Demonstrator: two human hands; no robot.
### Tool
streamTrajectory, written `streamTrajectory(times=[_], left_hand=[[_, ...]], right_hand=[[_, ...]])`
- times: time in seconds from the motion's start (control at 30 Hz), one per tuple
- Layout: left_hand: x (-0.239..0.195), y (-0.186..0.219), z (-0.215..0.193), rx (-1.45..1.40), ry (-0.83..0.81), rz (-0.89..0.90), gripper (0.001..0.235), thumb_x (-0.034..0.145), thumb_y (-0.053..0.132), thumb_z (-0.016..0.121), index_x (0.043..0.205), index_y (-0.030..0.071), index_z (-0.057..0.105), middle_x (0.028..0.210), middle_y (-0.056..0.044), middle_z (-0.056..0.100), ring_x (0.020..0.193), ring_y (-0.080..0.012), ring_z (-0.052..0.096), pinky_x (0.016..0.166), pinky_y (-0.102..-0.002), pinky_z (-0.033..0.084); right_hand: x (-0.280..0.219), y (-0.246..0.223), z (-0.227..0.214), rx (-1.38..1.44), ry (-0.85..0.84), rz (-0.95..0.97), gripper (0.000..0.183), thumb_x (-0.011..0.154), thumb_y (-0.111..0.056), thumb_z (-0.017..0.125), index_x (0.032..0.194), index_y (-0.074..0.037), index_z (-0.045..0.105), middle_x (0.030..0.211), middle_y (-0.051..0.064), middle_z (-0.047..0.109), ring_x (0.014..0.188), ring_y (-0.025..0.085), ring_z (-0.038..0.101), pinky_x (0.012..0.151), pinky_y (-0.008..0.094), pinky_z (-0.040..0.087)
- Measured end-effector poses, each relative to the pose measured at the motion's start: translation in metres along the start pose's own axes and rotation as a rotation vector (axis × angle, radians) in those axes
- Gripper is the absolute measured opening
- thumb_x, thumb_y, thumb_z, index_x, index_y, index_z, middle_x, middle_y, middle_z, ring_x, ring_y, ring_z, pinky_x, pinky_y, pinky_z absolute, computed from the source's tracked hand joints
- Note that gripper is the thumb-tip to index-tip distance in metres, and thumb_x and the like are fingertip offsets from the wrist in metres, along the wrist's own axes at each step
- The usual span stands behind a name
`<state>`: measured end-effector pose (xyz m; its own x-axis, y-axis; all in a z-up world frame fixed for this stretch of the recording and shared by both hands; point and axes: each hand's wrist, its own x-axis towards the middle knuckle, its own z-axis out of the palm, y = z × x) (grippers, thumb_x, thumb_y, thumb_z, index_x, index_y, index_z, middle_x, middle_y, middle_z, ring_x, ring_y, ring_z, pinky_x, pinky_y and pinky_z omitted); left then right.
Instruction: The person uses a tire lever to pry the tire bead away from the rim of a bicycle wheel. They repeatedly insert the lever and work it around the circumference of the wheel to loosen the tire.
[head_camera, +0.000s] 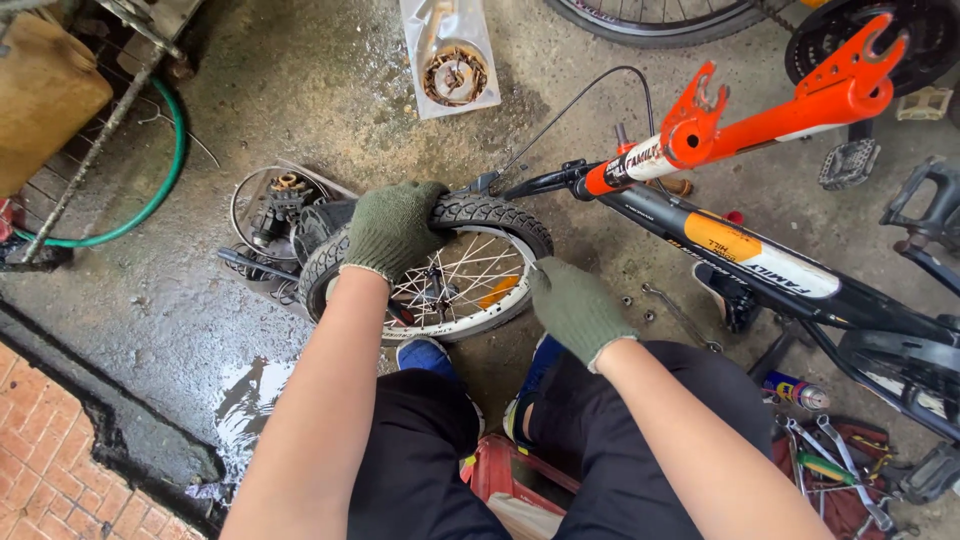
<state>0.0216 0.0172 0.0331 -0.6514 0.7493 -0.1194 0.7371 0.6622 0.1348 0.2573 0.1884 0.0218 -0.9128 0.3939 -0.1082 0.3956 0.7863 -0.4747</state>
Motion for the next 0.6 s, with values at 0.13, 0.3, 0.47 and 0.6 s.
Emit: streamTrajectory(times=[0.13,0.3,0.47,0.6], left_hand=[[-0.003,-0.002,-0.007,-0.014,0.030,0.012,0.051,0.073,0.053,0.076,0.117,0.028,0.072,0.095,-0.008,0.076,0.094,-0.0353,0.075,0.079,-0.049,0.062],[0.006,-0.005,0.006,0.037,0.052,0.047,0.048,0.076,0.053,0.073,0.117,0.028,0.072,0.093,-0.007,0.075,0.093,-0.0337,0.075,0.077,-0.048,0.062],[0.007,0.000,0.004,0.026,0.110,0.069,0.044,0.075,0.050,0.075,0.112,0.026,0.073,0.090,-0.009,0.075,0.089,-0.0346,0.075,0.073,-0.048,0.062],[0.003,0.004,-0.006,0.056,0.138,0.098,0.041,0.076,0.048,0.075,0.110,0.024,0.073,0.088,-0.011,0.073,0.085,-0.0364,0.075,0.069,-0.049,0.062]], right_hand=[[0.012,-0.016,-0.021,-0.076,-0.321,-0.059,0.043,0.101,-0.041,0.052,0.121,-0.007,0.069,0.107,0.015,0.077,0.106,0.035,0.072,0.101,0.037,0.053],[-0.007,-0.068,0.007,0.275,-0.288,0.298,0.028,0.106,-0.020,0.042,0.115,0.002,0.057,0.086,0.020,0.071,0.074,0.031,0.072,0.069,0.041,0.062],[-0.007,-0.084,0.064,0.248,-0.249,0.390,0.038,0.104,-0.017,0.049,0.135,0.004,0.042,0.077,0.018,0.070,0.060,0.027,0.071,0.051,0.035,0.061],[-0.003,-0.084,0.091,0.283,-0.350,0.495,0.036,0.104,-0.025,0.053,0.138,-0.015,0.046,0.081,0.013,0.073,0.056,0.026,0.067,0.053,0.041,0.054]])
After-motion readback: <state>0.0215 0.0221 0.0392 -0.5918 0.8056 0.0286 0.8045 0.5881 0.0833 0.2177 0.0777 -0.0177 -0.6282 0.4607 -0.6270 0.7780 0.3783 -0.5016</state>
